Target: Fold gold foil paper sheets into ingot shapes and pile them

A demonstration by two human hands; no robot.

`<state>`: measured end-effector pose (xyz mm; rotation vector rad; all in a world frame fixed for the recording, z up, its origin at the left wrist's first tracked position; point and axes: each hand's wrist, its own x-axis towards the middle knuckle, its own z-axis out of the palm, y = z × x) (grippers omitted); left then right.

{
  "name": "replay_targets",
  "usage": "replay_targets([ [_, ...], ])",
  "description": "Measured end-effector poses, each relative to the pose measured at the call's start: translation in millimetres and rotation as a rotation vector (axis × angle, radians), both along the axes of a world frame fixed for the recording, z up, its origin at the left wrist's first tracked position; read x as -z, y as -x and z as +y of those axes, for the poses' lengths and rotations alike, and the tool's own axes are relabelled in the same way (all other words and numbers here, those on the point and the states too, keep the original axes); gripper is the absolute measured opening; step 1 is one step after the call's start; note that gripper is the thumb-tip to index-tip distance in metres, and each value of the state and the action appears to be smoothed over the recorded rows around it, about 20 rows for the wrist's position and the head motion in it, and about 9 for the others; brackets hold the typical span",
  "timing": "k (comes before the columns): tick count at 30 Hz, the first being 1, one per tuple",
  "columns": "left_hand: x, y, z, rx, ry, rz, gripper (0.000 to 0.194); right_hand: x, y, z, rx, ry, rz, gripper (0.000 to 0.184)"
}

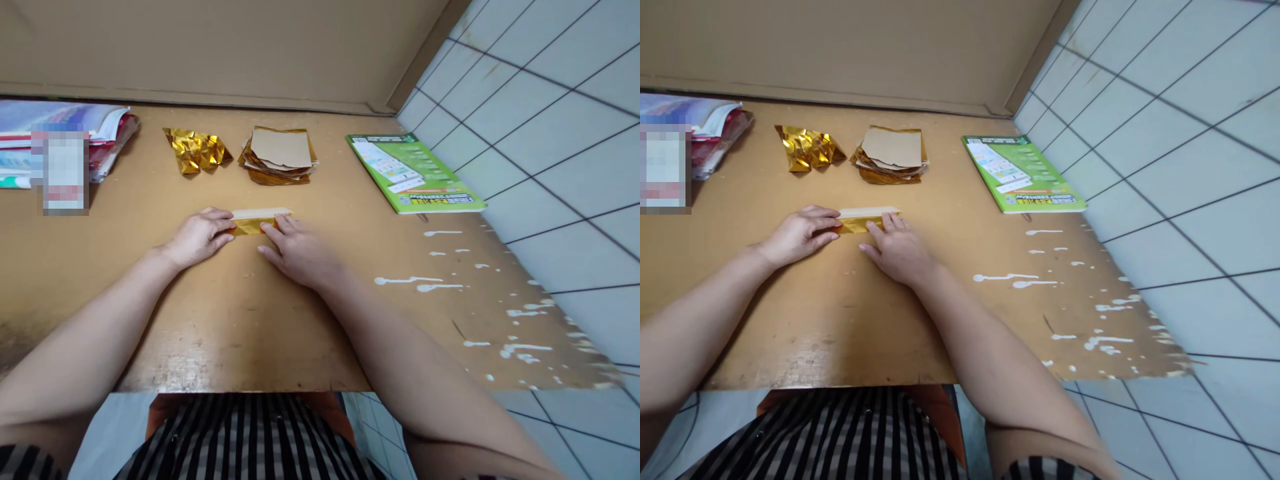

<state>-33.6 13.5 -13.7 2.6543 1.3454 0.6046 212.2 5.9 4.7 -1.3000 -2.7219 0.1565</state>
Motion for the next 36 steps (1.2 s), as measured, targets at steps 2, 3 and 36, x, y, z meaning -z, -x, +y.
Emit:
replay_targets([
  [2,-1.5,-1,-1,0.005,-0.021,0.046,0.029,-0.1,4,-3,0.006,-0.009,-0.029,0.059],
  [3,-2.5,-1,-1,0.008,-0.025,0.068,0.03,-0.1,6,-4,0.009,-0.01,-0.042,0.06],
  [36,-12.0,-9,-10,-0.208,-0.026,0.094,0.031,1.3,15,-5,0.023,-0.012,-0.069,0.055],
])
